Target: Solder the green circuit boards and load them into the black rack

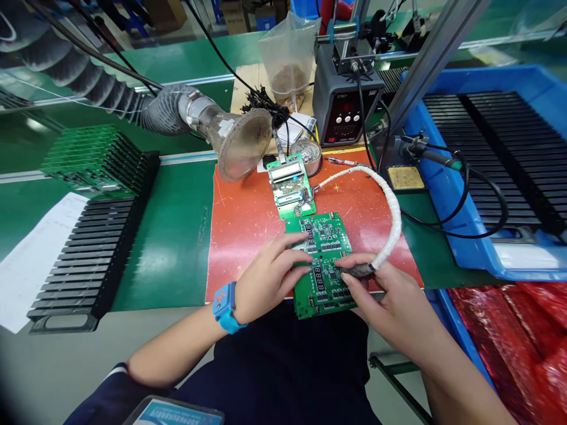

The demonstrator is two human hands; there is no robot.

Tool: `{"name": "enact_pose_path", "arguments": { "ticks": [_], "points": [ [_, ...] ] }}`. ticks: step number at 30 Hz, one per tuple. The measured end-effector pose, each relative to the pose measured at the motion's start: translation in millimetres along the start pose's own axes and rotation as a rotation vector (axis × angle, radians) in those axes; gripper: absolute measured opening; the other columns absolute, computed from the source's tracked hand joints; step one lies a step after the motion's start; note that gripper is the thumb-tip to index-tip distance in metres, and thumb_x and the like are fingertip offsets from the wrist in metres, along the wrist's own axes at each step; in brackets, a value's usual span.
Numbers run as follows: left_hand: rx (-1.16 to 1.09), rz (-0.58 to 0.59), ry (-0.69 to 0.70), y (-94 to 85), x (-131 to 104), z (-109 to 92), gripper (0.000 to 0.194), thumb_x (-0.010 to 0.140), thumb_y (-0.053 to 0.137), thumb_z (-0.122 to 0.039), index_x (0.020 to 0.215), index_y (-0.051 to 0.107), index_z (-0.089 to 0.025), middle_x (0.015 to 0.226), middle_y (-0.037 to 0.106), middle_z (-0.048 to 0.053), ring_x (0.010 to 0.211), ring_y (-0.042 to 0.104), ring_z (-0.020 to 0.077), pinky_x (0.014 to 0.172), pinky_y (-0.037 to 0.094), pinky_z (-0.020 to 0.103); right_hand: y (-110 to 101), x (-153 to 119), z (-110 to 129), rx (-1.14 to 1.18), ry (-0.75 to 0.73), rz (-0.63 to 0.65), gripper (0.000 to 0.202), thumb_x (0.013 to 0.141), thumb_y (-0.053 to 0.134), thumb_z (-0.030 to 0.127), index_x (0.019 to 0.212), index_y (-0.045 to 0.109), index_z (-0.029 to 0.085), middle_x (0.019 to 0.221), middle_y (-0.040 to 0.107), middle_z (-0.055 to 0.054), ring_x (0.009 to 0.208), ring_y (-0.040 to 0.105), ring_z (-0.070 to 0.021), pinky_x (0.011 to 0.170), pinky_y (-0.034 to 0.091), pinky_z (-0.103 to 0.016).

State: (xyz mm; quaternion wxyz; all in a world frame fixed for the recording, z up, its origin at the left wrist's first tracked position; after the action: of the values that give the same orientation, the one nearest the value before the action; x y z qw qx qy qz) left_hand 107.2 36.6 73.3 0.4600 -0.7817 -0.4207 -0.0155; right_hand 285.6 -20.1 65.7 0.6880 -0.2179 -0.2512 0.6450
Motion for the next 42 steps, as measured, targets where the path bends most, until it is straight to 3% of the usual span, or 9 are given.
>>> {"name": "enact_pose_path", "arguments": {
  "ticks": [3,6,8,11,20,34,42],
  "points": [
    [-0.004,-0.044,-0.089,-3.9,0,9,0.033,0.091,0.062,-0.033,0.121,0.053,-0.023,0.143,0.039,0.013,0.129,0.043,0.0286,0.099,0.047,0.047,-1,0,1,-0.001,0.011,0.003,0.015,0.091,0.06,0.034,0.104,0.061,0.026,0.1,0.069,-0.003,0.086,0.068,-0.0169,0.06,0.058,-0.019],
    [-0.034,-0.027,-0.267,-5.1,0,28,0.077,0.077,0.077,-0.044,0.14,0.037,-0.025,0.147,0.027,0.016,0.134,0.033,0.0367,0.105,0.04,0.057,0,-1,2,-0.006,0.012,0.005,0.016,0.092,0.059,0.034,0.105,0.061,0.026,0.102,0.069,-0.003,0.088,0.068,-0.0169,0.062,0.058,-0.019],
    [-0.138,0.037,-0.405,-0.9,0,42,0.1,0.067,0.082,-0.052,0.146,0.027,-0.026,0.145,0.026,0.016,0.131,0.036,0.0369,0.107,0.037,0.058,0,-1,2,-0.016,0.017,0.01,0.017,0.092,0.059,0.034,0.106,0.061,0.027,0.104,0.069,-0.003,0.091,0.068,-0.0169,0.063,0.058,-0.019],
    [-0.3,0.126,-0.532,7.2,0,55,0.115,0.059,0.084,-0.058,0.149,0.021,-0.023,0.138,0.03,0.016,0.129,0.039,0.0343,0.111,0.033,0.057,0,-2,2,-0.024,0.023,0.006,0.017,0.092,0.059,0.035,0.106,0.061,0.027,0.104,0.069,-0.003,0.093,0.067,-0.0171,0.065,0.058,-0.019],
    [-0.495,0.178,-0.611,17.9,-2,65,0.109,0.054,0.087,-0.054,0.141,0.032,-0.02,0.133,0.036,0.016,0.124,0.043,0.0344,0.107,0.039,0.058,-1,-2,1,-0.056,-0.085,0.023,0.017,0.093,0.058,0.034,0.107,0.059,0.026,0.103,0.069,-0.005,0.092,0.068,-0.0185,0.072,0.06,-0.024],
    [-0.599,0.119,-0.583,22.1,-6,68,0.108,0.056,0.087,-0.054,0.143,0.03,-0.026,0.137,0.037,0.013,0.128,0.041,0.0318,0.108,0.038,0.056,2,-3,-5,0.026,-0.028,0.007,0.017,0.091,0.06,0.034,0.105,0.059,0.025,0.105,0.068,-0.005,0.097,0.067,-0.02,0.079,0.06,-0.027],
    [-0.571,0.116,-0.616,20.7,-6,68,0.107,0.055,0.088,-0.053,0.142,0.032,-0.027,0.131,0.039,0.012,0.126,0.041,0.0301,0.107,0.039,0.053,2,-2,-3,0.017,-0.006,-0.007,0.017,0.091,0.059,0.036,0.104,0.06,0.024,0.105,0.068,-0.007,0.097,0.066,-0.0201,0.072,0.059,-0.025]
  ]
}}
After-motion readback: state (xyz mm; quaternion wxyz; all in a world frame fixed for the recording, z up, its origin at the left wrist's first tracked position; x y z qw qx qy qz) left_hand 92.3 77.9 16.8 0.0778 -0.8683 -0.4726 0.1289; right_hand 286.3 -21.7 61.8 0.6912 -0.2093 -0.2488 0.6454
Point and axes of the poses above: each hand's wrist, its own x-axis towards the middle knuckle, its own y-axis out of the palm, z = x × y, the point moved 7 cm from there along x, towards the middle knuckle
